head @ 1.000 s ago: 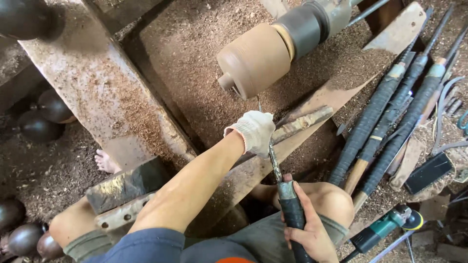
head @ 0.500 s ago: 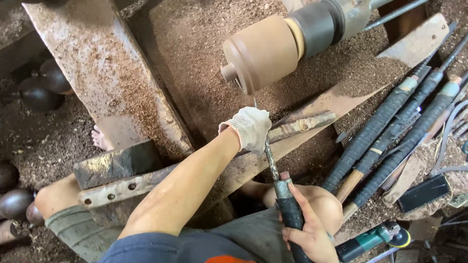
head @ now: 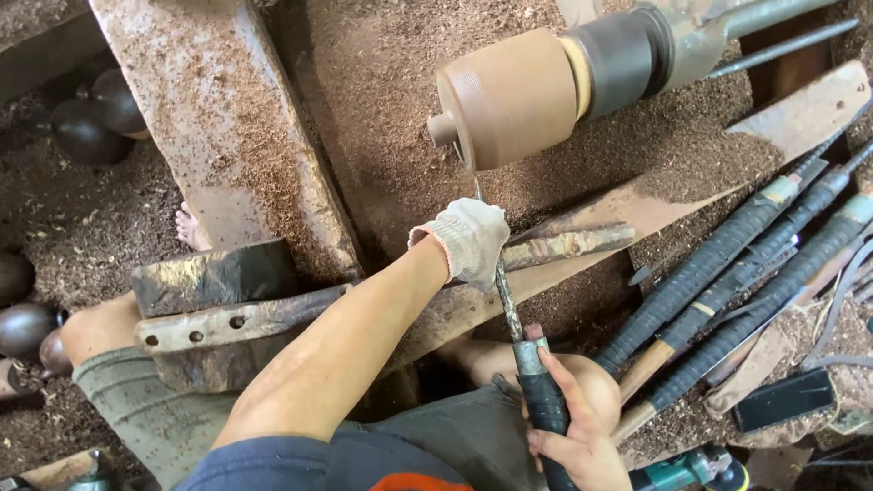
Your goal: The person shapes a spinning wooden blank mounted on a lathe, holding a hand chisel against the rotating wood to cut grooves and refine the profile of a vessel. The person periodically holds a ruler against the workpiece to check its dimensions, then resumes chiseling.
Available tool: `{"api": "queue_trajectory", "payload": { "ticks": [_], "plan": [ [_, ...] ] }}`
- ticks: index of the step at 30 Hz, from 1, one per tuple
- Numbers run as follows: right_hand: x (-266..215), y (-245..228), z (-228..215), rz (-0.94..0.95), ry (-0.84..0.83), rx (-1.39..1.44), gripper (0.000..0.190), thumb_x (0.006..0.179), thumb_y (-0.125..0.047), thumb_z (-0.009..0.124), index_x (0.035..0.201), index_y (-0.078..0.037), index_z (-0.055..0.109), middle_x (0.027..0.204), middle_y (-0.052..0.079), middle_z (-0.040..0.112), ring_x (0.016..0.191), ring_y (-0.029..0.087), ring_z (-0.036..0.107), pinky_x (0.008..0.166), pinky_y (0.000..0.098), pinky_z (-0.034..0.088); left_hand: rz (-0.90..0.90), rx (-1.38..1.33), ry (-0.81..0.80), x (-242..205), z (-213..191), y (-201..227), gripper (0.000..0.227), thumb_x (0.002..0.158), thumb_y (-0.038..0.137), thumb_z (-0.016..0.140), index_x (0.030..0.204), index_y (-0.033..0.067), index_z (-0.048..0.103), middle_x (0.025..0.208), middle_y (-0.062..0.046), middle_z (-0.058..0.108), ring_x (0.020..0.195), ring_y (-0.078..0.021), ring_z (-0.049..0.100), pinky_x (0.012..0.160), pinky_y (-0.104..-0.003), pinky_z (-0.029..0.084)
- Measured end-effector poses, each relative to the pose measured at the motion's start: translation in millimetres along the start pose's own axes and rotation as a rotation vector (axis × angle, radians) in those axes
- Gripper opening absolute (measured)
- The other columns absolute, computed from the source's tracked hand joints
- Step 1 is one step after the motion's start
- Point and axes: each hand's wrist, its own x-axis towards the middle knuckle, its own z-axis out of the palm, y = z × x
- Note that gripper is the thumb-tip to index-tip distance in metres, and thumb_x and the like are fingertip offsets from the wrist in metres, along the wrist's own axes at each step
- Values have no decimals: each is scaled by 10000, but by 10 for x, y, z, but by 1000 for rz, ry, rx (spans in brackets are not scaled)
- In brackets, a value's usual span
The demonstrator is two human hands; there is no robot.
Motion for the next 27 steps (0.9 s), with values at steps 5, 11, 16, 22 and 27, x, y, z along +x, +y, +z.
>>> {"api": "queue_trajectory", "payload": {
  "ticks": [5, 11, 16, 22, 27],
  "plan": [
    [45, -124, -81, 10, 25, -134, 1155, 629, 173, 663, 1633, -269, 301, 961, 112, 638, 608, 176, 639, 525, 293, 532, -55, -23, -82, -106, -111, 31, 452, 618, 438, 875, 898, 90, 801, 931, -128, 748, 862, -312, 753, 781, -413, 612],
    [9, -102, -6, -6, 18, -29, 1139, 664, 179, 663, 1640, -282, 303, 946, 100, 619, 566, 168, 604, 484, 290, 502, -44, 11, -99, -95, -167, 53, 579, 607, 533, 890, 935, 67, 783, 970, -141, 735, 883, -322, 748, 792, -415, 608],
    [-18, -16, 195, -48, 58, -16, 1121, 675, 180, 652, 1637, -273, 297, 985, 91, 620, 621, 170, 644, 533, 289, 542, 46, 64, -87, -3, -12, -21, 545, 605, 517, 865, 925, 81, 800, 967, -155, 740, 893, -327, 746, 806, -417, 607],
    [-31, 156, 425, -112, 93, 96, 1076, 699, 174, 646, 1623, -244, 287, 1020, 110, 620, 653, 171, 647, 546, 293, 549, 146, 83, -79, 48, -6, -84, 556, 583, 520, 868, 919, 83, 799, 977, -155, 732, 893, -328, 745, 797, -419, 609],
    [-21, 170, 669, -103, 199, 97, 1096, 684, 166, 630, 1637, -266, 303, 1006, 107, 628, 619, 174, 646, 494, 298, 545, 197, 108, -75, 97, -2, -97, 535, 599, 508, 863, 915, 81, 798, 973, -156, 737, 894, -329, 746, 794, -423, 608]
  ]
}}
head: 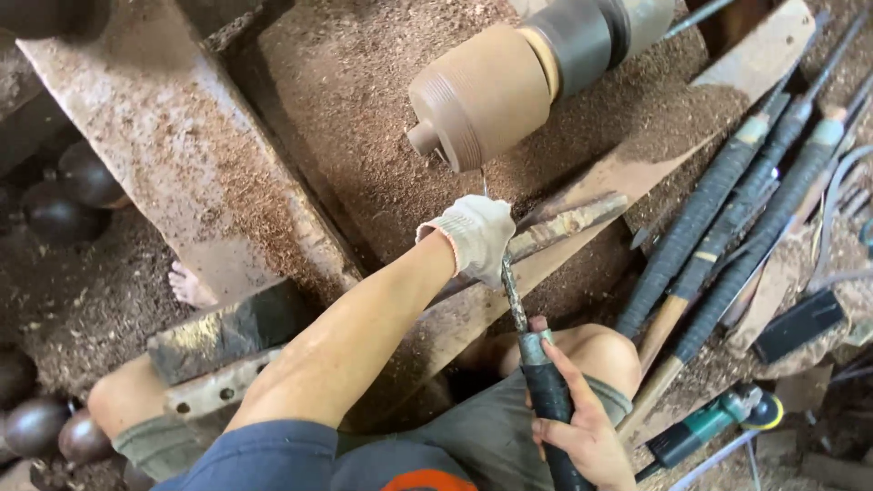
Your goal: The person shapes a spinning wooden blank mounted on a lathe, holding a hand chisel against the rotating wood to cut grooves and refine the profile of a vessel. The person periodically holds a ruler against the workpiece to check its dimensions, then resumes chiseling.
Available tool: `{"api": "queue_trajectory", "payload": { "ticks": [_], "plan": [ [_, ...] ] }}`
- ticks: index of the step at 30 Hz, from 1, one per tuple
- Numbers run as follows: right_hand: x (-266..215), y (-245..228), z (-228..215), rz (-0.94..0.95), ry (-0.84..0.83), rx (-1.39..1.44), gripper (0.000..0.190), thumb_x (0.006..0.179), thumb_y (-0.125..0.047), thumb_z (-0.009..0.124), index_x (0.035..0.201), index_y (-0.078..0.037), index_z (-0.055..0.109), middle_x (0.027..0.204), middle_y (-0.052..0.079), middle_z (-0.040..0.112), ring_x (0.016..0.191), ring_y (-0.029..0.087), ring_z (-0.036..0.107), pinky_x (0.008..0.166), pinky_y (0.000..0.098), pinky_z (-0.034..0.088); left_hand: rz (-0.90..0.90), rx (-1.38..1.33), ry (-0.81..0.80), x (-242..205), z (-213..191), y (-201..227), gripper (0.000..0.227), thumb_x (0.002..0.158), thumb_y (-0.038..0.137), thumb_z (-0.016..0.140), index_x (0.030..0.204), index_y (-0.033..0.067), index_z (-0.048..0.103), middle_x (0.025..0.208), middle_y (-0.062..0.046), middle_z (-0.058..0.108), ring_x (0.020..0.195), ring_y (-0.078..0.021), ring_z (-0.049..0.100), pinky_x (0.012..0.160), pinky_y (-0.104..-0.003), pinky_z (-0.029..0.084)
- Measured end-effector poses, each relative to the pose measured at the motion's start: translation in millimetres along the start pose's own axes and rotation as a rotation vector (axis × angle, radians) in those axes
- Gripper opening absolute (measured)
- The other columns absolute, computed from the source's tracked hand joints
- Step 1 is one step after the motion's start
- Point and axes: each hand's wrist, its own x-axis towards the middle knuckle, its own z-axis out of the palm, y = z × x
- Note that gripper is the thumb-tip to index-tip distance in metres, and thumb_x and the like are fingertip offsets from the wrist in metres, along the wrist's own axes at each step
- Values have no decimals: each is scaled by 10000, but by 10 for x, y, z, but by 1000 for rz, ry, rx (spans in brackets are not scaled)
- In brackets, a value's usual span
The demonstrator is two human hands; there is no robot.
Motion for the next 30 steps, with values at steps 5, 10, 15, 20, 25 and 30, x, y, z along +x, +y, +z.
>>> {"api": "queue_trajectory", "payload": {
  "ticks": [5, 10, 15, 20, 25, 30],
  "plan": [
    [-5, 63, 176, -14, 54, 46, 1102, 697, 191, 631, 1634, -289, 305, 990, 124, 615, 628, 180, 630, 503, 305, 547, 8, -46, 47, -11, -15, -22, 525, 591, 440, 879, 925, 50, 767, 966, -169, 715, 886, -337, 742, 798, -407, 607],
    [3, 66, 111, 1, 48, 27, 1096, 699, 195, 608, 1636, -285, 305, 1002, 127, 613, 641, 192, 640, 506, 307, 548, -13, -75, 58, 11, -14, -26, 550, 578, 426, 893, 930, 30, 746, 965, -165, 705, 885, -335, 737, 797, -402, 603],
    [15, 25, -72, 15, -28, 8, 1104, 695, 195, 611, 1636, -286, 290, 1019, 122, 611, 641, 195, 643, 513, 308, 555, -35, -69, 30, 33, -1, 9, 491, 604, 423, 882, 905, 51, 773, 950, -155, 726, 881, -325, 742, 789, -410, 604],
    [53, -38, -217, 64, -31, -25, 1101, 693, 194, 631, 1635, -267, 296, 1002, 123, 627, 636, 200, 652, 509, 311, 544, -81, -48, 22, 159, 172, -26, 351, 667, 380, 840, 868, 93, 813, 895, -145, 770, 856, -321, 763, 776, -417, 615],
    [86, -68, -355, 80, -75, -10, 1105, 686, 177, 644, 1640, -256, 292, 995, 116, 637, 628, 189, 641, 505, 307, 535, -98, -64, 55, 62, 63, 25, 440, 609, 434, 889, 852, 78, 800, 891, -145, 738, 855, -329, 747, 774, -419, 605],
    [134, -38, -498, 71, -111, -49, 1111, 668, 156, 668, 1632, -245, 292, 1004, 124, 646, 631, 191, 652, 529, 306, 545, -123, -77, 36, 4, 1, 46, 475, 592, 458, 899, 858, 78, 797, 884, -137, 734, 850, -332, 739, 779, -423, 601]
  ]
}}
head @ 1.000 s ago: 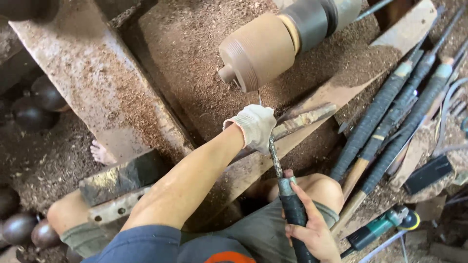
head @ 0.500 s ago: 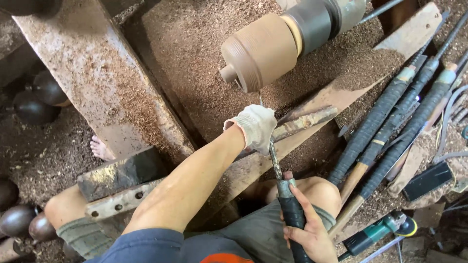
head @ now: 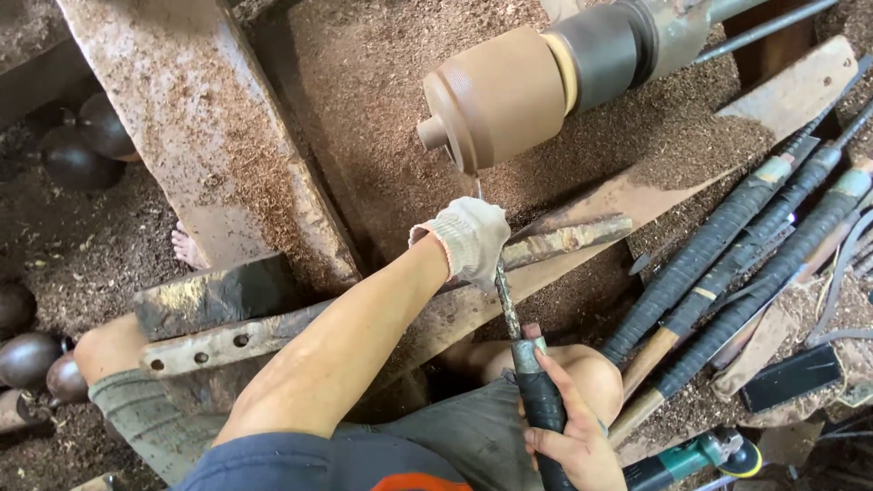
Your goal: The person shapes a spinning wooden blank mounted on a lathe, holding a hand chisel against the rotating wood to cut grooves and refine the profile of a vessel. The person periodically holds a ruler against the workpiece to check its dimensions, then resumes chiseling.
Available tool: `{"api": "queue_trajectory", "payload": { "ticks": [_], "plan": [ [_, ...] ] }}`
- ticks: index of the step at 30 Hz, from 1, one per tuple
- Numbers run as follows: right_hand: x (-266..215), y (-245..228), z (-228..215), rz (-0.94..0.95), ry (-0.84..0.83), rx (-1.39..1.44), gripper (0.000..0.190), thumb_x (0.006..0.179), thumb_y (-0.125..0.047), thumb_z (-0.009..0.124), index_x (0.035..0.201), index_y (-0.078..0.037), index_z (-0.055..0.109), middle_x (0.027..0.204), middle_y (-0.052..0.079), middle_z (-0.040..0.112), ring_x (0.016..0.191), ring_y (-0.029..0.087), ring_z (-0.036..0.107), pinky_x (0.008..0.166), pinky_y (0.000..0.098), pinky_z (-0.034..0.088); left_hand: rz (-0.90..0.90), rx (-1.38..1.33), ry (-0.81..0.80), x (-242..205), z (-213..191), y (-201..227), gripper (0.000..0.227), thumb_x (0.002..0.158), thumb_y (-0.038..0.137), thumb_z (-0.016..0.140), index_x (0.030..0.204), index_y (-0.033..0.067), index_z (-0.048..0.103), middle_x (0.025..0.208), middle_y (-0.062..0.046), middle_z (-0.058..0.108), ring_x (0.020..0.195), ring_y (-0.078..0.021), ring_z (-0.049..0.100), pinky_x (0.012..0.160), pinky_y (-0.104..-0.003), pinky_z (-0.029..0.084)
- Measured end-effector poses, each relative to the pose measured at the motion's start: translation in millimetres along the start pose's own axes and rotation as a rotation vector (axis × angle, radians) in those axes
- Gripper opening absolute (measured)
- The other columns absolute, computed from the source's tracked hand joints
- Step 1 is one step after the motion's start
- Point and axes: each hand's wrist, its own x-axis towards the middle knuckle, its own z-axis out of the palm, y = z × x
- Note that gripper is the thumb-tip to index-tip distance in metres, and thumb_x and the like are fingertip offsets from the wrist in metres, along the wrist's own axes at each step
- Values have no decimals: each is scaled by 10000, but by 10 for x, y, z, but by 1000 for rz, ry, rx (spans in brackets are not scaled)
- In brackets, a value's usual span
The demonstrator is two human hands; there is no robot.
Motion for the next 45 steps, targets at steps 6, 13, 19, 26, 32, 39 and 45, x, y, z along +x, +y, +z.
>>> {"api": "queue_trajectory", "payload": {
  "ticks": [6, 13, 19, 26, 32, 39, 45],
  "plan": [
    [17, -108, -47, -8, -22, -17, 1046, 661, 157, 672, 1580, -199, 321, 1026, 132, 642, 670, 186, 661, 587, 290, 547, -43, 10, -57, 41, -17, 16, 461, 610, 461, 883, 864, 85, 796, 872, -129, 749, 816, -308, 747, 764, -413, 609],
    [46, -133, -150, 56, 3, -40, 1111, 639, 160, 683, 1618, -239, 342, 992, 137, 647, 654, 190, 652, 590, 299, 543, -74, 5, -101, 10, -38, 29, 458, 614, 466, 863, 862, 88, 798, 861, -117, 755, 791, -303, 744, 743, -412, 609],
    [69, -162, -203, 71, -18, -57, 1118, 635, 158, 691, 1618, -245, 343, 989, 132, 644, 649, 192, 652, 589, 303, 544, -82, 6, -69, -6, -26, 33, 474, 595, 483, 867, 856, 94, 795, 861, -113, 743, 789, -305, 740, 735, -417, 611],
    [111, -205, -231, 75, -20, -107, 1093, 652, 119, 712, 1609, -267, 349, 978, 118, 644, 625, 191, 642, 527, 315, 525, -123, -13, -61, -28, -24, 56, 475, 585, 489, 867, 846, 98, 803, 857, -112, 748, 790, -305, 744, 746, -412, 613],
    [64, -195, -193, 46, -65, -10, 1090, 679, 179, 661, 1622, -259, 334, 1012, 87, 624, 668, 163, 627, 578, 274, 511, -81, 2, -44, -46, -45, 38, 544, 585, 543, 873, 874, 86, 806, 897, -129, 745, 818, -320, 745, 750, -414, 613],
    [11, -3, -5, -70, 5, -47, 1027, 684, 181, 691, 1574, -191, 339, 1016, 98, 640, 698, 165, 653, 615, 276, 541, 30, 39, -100, 40, -26, -65, 615, 582, 584, 889, 889, 60, 797, 929, -141, 715, 835, -318, 750, 745, -417, 617],
    [-36, 32, 292, -97, 76, -49, 1052, 703, 164, 674, 1621, -213, 327, 1013, 100, 649, 667, 170, 669, 565, 286, 543, 131, 30, -74, 76, -26, -133, 658, 560, 608, 883, 931, 70, 805, 961, -161, 749, 891, -335, 744, 803, -427, 607]
  ]
}}
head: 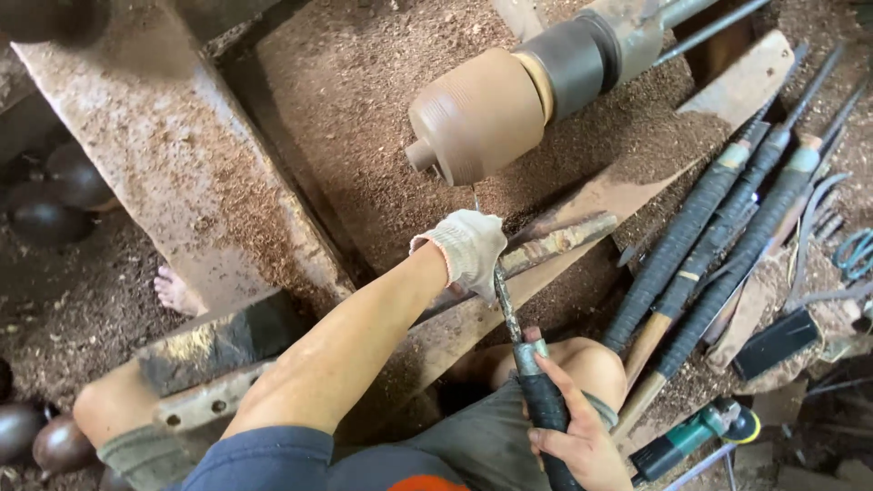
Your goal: The person shapes a spinning wooden blank mounted on a lathe, holding a hand chisel against the rotating wood to cut grooves and refine the profile of a vessel. The person periodically holds a ruler against the workpiece to check its dimensions, then resumes chiseling.
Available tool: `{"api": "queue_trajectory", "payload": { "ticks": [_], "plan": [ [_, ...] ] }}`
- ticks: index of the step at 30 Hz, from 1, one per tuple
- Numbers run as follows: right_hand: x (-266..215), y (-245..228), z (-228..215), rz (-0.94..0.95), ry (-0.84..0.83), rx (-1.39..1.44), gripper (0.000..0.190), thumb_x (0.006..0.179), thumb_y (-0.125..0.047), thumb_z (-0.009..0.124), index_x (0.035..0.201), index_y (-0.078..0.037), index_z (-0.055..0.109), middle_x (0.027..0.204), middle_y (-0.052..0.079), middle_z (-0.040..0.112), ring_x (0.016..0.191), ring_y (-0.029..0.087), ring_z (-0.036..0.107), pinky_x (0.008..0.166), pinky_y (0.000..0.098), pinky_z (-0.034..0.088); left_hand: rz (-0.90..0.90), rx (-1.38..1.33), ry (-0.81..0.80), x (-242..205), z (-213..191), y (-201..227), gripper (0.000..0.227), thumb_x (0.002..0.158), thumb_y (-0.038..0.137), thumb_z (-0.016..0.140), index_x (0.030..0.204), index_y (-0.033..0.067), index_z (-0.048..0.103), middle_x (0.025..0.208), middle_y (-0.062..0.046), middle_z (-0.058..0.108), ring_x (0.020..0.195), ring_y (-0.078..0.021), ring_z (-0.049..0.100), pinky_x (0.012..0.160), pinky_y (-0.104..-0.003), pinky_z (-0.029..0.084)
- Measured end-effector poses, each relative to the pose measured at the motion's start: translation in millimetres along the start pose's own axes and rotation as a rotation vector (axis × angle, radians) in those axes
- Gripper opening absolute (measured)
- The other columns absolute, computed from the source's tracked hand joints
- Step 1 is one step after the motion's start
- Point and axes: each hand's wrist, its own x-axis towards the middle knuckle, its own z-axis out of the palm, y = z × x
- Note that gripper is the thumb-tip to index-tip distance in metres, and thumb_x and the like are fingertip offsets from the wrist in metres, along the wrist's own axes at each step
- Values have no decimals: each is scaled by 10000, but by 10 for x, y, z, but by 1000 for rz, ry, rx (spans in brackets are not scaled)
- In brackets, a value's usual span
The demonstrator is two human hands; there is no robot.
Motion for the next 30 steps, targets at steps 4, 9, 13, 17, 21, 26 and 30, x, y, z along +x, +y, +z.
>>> {"api": "queue_trajectory", "payload": {
  "ticks": [4, 9, 13, 17, 21, 26, 30],
  "plan": [
    [-18, 71, 172, -18, 41, 84, 990, 711, 158, 664, 1573, -193, 328, 1011, 107, 638, 663, 172, 656, 560, 286, 540, 64, 18, 9, 41, -2, -29, 692, 542, 626, 895, 936, 66, 794, 1003, -166, 723, 929, -336, 736, 816, -431, 602],
    [-35, 94, 383, -37, 89, 170, 992, 702, 162, 665, 1575, -189, 352, 1005, 116, 630, 635, 174, 639, 516, 293, 534, 105, 48, 36, 54, 21, -40, 647, 554, 581, 899, 932, 66, 793, 1006, -173, 716, 937, -339, 734, 817, -427, 603],
    [-30, 105, 403, -47, 79, 198, 996, 705, 161, 658, 1574, -201, 333, 1002, 125, 623, 626, 188, 646, 505, 307, 550, 90, 21, 79, 32, 24, -32, 614, 534, 526, 910, 927, 70, 789, 1006, -171, 712, 937, -341, 732, 820, -424, 598],
    [-24, 42, 282, -8, 49, 136, 1052, 707, 157, 645, 1623, -242, 313, 1011, 117, 622, 639, 193, 658, 506, 311, 557, 48, -18, 70, 28, -1, -12, 552, 543, 499, 901, 896, 88, 798, 927, -167, 735, 886, -334, 742, 800, -418, 603],
    [-9, -23, 133, 71, 77, 80, 1069, 687, 174, 641, 1622, -246, 335, 1006, 128, 631, 637, 205, 661, 507, 318, 553, -12, -15, 7, 42, -23, 34, 554, 564, 533, 889, 872, 81, 801, 867, -149, 752, 836, -323, 749, 784, -417, 608],
    [10, -77, -23, 126, 49, 93, 1099, 665, 180, 658, 1618, -262, 338, 1013, 124, 643, 620, 207, 648, 501, 310, 525, -51, 10, -9, 71, 10, 62, 586, 564, 573, 891, 869, 81, 800, 861, -142, 753, 812, -323, 742, 761, -425, 608],
    [59, -46, -200, 127, -44, 53, 1120, 659, 158, 653, 1627, -283, 304, 1009, 122, 647, 636, 196, 654, 513, 308, 534, -79, 14, 1, 41, 28, 81, 597, 560, 590, 893, 865, 85, 801, 857, -137, 754, 808, -322, 742, 755, -427, 608]
  ]
}}
